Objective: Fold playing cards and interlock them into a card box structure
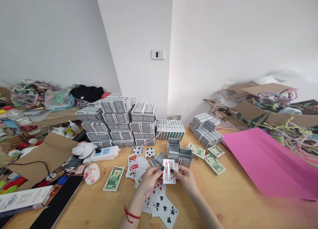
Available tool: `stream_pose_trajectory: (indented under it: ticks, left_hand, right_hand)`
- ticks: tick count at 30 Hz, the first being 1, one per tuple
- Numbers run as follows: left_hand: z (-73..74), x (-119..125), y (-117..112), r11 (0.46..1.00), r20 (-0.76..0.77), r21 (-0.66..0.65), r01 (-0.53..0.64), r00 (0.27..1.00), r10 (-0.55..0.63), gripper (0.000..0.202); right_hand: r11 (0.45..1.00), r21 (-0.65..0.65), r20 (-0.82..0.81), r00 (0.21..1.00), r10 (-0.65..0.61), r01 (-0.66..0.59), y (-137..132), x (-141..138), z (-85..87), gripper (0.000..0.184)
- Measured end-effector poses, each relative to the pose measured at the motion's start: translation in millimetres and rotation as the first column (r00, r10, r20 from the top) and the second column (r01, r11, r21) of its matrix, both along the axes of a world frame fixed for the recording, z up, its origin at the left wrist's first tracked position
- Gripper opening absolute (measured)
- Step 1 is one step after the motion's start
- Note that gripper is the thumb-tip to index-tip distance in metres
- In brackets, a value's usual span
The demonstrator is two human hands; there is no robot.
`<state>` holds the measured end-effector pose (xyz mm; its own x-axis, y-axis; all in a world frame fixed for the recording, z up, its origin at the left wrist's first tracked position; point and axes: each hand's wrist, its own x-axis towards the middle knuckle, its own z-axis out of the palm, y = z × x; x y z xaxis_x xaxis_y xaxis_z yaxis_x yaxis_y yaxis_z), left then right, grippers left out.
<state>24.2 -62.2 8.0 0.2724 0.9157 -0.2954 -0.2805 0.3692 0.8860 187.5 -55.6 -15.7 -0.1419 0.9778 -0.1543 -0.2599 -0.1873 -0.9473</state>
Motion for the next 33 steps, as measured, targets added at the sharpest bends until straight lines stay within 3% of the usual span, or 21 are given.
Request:
stream_pose_trajectory:
  ticks: [6, 11, 20, 26, 33]
  left_hand:
    - [-2.5, 6, 1, 0.997, -0.087, 0.022, -0.069, 0.994, 0.071, 0.037]
    - [-8.9, 9, 1, 0.980, -0.236, 0.138, -0.147, 0.956, 0.176, 0.040]
    - [-15.8, 12, -2, 0.886, -0.596, 0.453, -0.100, 0.704, 0.385, 0.033]
    - [-17.0, 18, -6, 0.834, -0.666, 0.549, -0.050, 0.577, 0.472, 0.023]
    - [-17.4, 25, -8, 0.773, -0.704, 0.634, 0.017, 0.427, 0.568, 0.024]
  right_hand:
    - [1.000, -0.026, -0.043, 0.999, 0.001, -0.002, -1, -2, 1.5, 0.039]
    - [0.999, -0.039, -0.060, 0.998, -0.002, 0.000, -2, -4, 4.3, 0.037]
    - [0.999, -0.045, -0.119, 0.993, 0.012, -0.018, 1, -4, -6.8, 0.034]
    - [0.997, -0.042, -0.128, 0.990, 0.052, -0.058, -1, -6, -7.6, 0.032]
    - [0.999, -0.033, -0.033, 0.999, 0.020, -0.021, -1, -11, -7.2, 0.039]
